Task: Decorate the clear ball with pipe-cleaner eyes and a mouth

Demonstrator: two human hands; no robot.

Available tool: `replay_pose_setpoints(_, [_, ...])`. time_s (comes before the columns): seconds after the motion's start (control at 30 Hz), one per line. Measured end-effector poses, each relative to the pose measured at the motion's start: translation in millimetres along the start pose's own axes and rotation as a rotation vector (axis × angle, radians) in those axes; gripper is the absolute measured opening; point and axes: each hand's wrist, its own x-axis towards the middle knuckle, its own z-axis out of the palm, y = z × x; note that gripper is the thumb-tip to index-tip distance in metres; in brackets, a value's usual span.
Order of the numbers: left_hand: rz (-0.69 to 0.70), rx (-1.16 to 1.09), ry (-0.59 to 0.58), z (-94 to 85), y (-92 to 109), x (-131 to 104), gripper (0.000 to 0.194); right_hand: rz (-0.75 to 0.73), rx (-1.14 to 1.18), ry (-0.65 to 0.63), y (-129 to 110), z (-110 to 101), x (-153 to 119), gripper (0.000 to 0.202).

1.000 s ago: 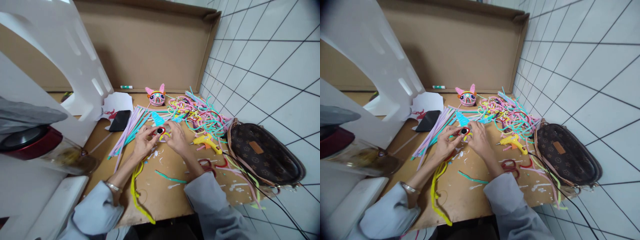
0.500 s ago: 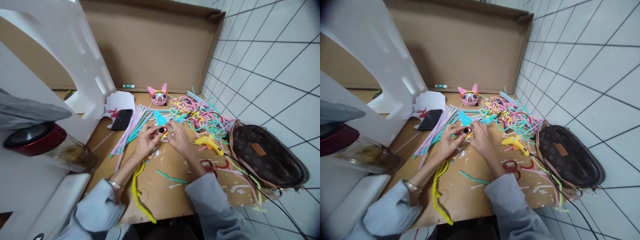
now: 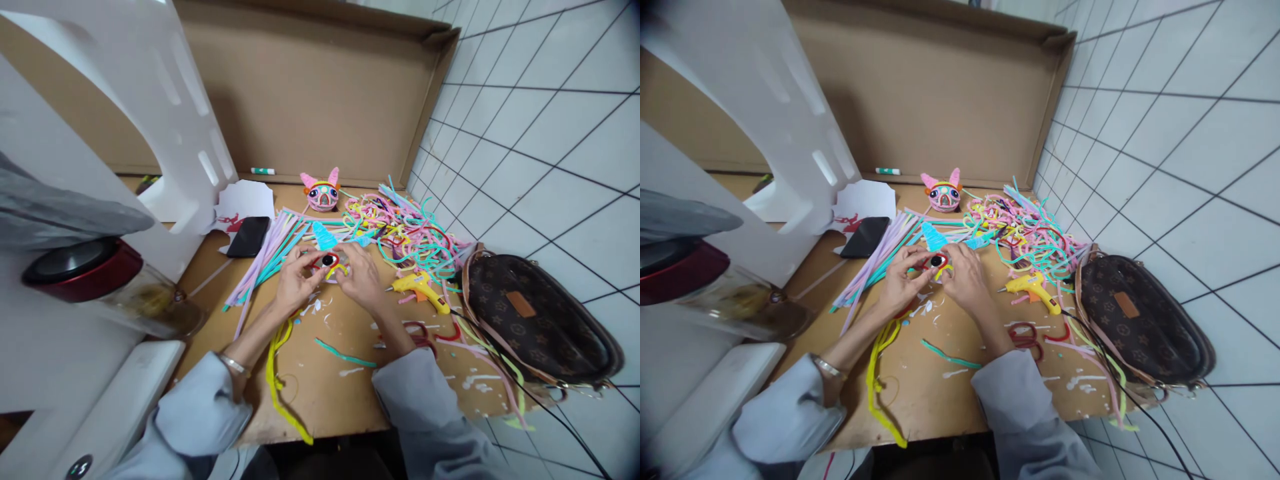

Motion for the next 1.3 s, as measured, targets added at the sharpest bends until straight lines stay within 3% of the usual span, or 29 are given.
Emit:
replay_pose_setpoints(0.23, [0.002, 0.007, 0.002, 1.1, 0.8, -1.0, 0.030, -0.016, 0.032, 0.036, 4.1, 0.0, 0.7, 0.022])
replay_pose_setpoints(0.87, [0.082, 0.034, -0.003, 1.1, -5.5, -0.8, 0.040, 0.004, 0.022, 0.068, 6.8, 4.9, 1.1, 0.022])
replay_pose_setpoints(1.03, [0.052, 0.010, -0.052, -2.4, -3.1, 1.2, 0.030, 0.000, 0.026, 0.063, 6.1, 4.0, 1.1, 0.023])
replay_pose_setpoints(1.3, [0.010, -0.021, -0.074, -4.9, -0.7, 0.8, 0.032, -0.007, 0.027, 0.054, 8.1, 4.4, 1.5, 0.025])
